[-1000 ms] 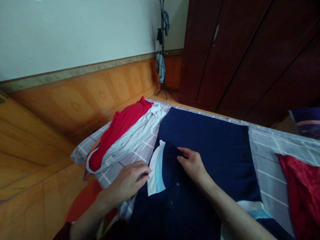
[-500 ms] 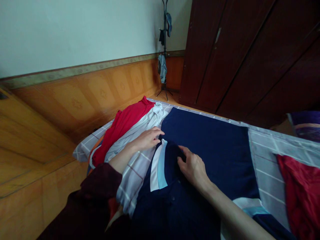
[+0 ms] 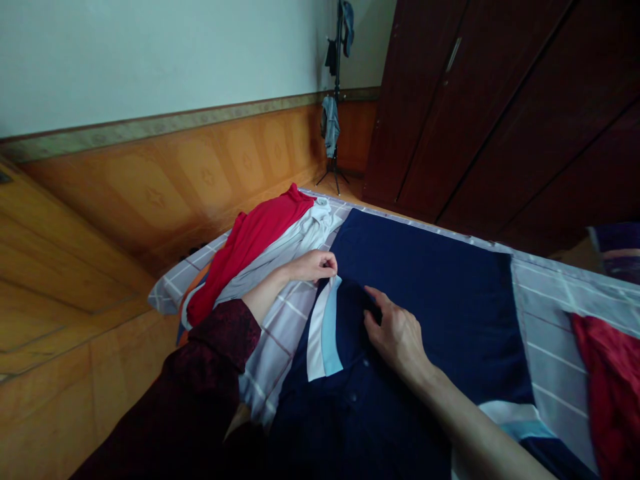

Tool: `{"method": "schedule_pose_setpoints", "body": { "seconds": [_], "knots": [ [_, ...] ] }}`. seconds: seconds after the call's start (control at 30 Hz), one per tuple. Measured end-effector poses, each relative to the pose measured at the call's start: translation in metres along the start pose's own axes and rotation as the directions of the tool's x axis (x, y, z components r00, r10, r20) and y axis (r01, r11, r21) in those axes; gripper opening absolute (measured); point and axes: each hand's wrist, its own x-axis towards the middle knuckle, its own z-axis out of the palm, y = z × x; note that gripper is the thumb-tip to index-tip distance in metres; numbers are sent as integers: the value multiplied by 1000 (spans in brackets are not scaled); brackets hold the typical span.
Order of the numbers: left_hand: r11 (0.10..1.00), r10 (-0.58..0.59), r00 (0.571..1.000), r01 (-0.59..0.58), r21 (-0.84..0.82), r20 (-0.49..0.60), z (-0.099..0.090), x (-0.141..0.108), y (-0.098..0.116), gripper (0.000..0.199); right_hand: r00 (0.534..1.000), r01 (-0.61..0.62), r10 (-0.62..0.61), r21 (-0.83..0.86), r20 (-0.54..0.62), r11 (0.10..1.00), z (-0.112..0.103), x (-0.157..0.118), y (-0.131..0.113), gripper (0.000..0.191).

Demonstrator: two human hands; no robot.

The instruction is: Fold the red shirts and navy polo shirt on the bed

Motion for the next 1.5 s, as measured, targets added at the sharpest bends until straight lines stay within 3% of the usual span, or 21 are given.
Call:
{"method": "schedule_pose_setpoints", "body": {
  "seconds": [0.23, 0.53, 0.73, 0.93, 1.1, 1.27, 1.5],
  "knots": [
    [1000, -11, 999, 10, 19, 47, -12, 8, -4, 24, 1000, -28, 28, 12, 4, 1000, 2, 2, 3, 44],
    [985, 51, 998, -54, 164, 25, -20, 10, -1, 25, 995, 59, -60, -14, -75, 998, 7, -1, 7, 42],
    [970, 71, 997, -78, 231, 39, -31, 0, 1, 23, 971, 169, -172, -28, -169, 985, 11, -2, 8, 38],
    [951, 64, 998, -68, 303, 22, -36, -10, 5, 16, 896, 376, -365, -7, -252, 927, 7, -4, 2, 33],
    [932, 22, 999, -32, 361, 29, -42, -19, 8, 15, 893, 409, -390, 45, -223, 911, 5, -2, 1, 33],
    [937, -99, 994, 81, 340, 37, -48, -22, 7, 12, 915, 370, -343, 103, -211, 923, 6, -2, 3, 34],
    [950, -174, 981, 146, 277, 79, -42, -20, 3, 21, 923, 362, -332, 150, -192, 920, 11, -3, 5, 34]
  ]
}}
